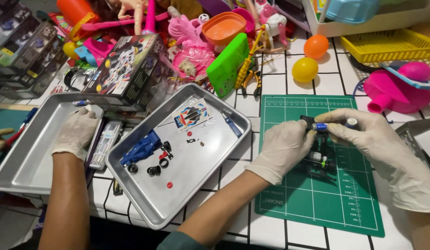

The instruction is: Assembling a Mini 4WD toy car by inserting batteries and adjusting the motor and gear assembly on a workspace.

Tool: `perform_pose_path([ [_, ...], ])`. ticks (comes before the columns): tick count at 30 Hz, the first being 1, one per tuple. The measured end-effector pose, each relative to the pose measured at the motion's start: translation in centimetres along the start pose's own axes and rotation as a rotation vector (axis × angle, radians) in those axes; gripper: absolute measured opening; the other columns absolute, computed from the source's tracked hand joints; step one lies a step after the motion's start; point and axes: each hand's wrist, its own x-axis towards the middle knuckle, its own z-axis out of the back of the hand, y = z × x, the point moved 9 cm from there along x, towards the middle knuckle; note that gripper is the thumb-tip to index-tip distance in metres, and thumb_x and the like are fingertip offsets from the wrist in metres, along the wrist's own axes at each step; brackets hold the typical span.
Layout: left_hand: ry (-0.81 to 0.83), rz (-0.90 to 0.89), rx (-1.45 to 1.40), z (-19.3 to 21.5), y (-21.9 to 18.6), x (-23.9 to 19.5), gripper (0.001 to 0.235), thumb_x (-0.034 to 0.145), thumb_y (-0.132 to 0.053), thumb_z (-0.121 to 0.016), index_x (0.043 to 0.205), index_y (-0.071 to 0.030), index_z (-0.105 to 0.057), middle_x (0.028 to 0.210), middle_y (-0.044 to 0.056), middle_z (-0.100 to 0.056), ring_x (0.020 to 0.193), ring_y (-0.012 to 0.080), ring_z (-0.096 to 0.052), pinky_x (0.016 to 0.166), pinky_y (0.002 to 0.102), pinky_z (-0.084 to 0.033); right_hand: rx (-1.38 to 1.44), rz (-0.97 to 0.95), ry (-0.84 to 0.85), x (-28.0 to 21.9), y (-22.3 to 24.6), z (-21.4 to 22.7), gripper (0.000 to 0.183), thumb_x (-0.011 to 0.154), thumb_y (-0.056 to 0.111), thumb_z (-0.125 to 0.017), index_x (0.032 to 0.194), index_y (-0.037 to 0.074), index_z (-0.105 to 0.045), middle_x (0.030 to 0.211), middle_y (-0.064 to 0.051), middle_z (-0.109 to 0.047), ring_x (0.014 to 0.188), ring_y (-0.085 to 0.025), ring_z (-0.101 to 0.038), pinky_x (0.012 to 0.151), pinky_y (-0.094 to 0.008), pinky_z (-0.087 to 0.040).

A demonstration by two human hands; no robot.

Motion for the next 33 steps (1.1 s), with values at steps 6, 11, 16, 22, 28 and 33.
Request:
perform_pose_path([
  [6, -0.029, 0.032, -0.265, 2.4, -0.6, -3.4, 0.050, 0.100, -0.043, -0.038, 0.127, -0.005, -0.056, 0.088, 0.018, -0.065, 0.073, 0.0409, -0.065, 0.055, 0.054, -0.050, -0.246, -0.018, 0.033, -2.1, 5.5, -3.9, 0.024, 0.090, -0.005, -0.066, 0.109, -0.001, -0.081, 0.111, -0.013, -0.081, 0.108, -0.024, -0.072, 0.099, -0.034, -0.053],
  [11, -0.154, -0.153, -0.188, 1.3, -2.0, -3.4, 0.036, 0.101, -0.025, -0.040, 0.124, 0.001, -0.047, 0.107, 0.025, -0.060, 0.092, 0.0426, -0.062, 0.073, 0.053, -0.053, -0.384, 0.143, 0.234, -1.2, 8.0, -8.9, 0.022, 0.084, 0.004, -0.074, 0.102, 0.005, -0.086, 0.106, -0.007, -0.085, 0.105, -0.018, -0.076, 0.097, -0.032, -0.056],
  [16, -0.259, -0.120, 0.002, -0.4, -2.2, -3.5, 0.053, 0.090, -0.030, -0.056, 0.129, 0.006, -0.062, 0.129, 0.028, -0.066, 0.125, 0.0451, -0.059, 0.109, 0.054, -0.043, -0.607, 0.379, 0.482, 1.3, 9.2, -16.9, 0.024, 0.082, 0.000, -0.071, 0.096, 0.013, -0.086, 0.101, 0.000, -0.085, 0.099, -0.012, -0.078, 0.092, -0.028, -0.062],
  [22, -0.164, -0.145, 0.238, -4.7, -1.3, -2.8, 0.061, 0.100, -0.046, -0.029, 0.153, -0.017, -0.034, 0.152, 0.014, -0.046, 0.144, 0.0307, -0.045, 0.122, 0.043, -0.034, -0.894, 0.316, 0.584, 3.5, 8.0, -23.1, 0.030, 0.078, 0.010, -0.072, 0.105, 0.017, -0.083, 0.104, 0.003, -0.084, 0.097, -0.012, -0.075, 0.091, -0.026, -0.055],
  [28, -0.241, -0.189, -0.171, -4.6, -0.9, -2.8, 0.050, 0.098, -0.034, -0.040, 0.138, -0.010, -0.058, 0.137, 0.017, -0.067, 0.128, 0.0440, -0.061, 0.095, 0.052, -0.052, -0.976, 0.474, 0.657, 3.9, 7.9, -26.4, 0.034, 0.074, 0.018, -0.079, 0.108, 0.018, -0.080, 0.103, 0.002, -0.082, 0.093, -0.014, -0.073, 0.086, -0.029, -0.053],
  [33, -0.252, -0.190, -0.135, -1.6, -1.2, -3.2, 0.048, 0.097, -0.034, -0.038, 0.136, -0.015, -0.059, 0.137, 0.012, -0.069, 0.135, 0.0415, -0.060, 0.101, 0.051, -0.051, -1.009, 0.560, 0.645, 3.6, 9.3, -27.6, 0.036, 0.077, 0.010, -0.074, 0.113, 0.015, -0.079, 0.111, -0.004, -0.079, 0.102, -0.022, -0.074, 0.092, -0.033, -0.055],
])
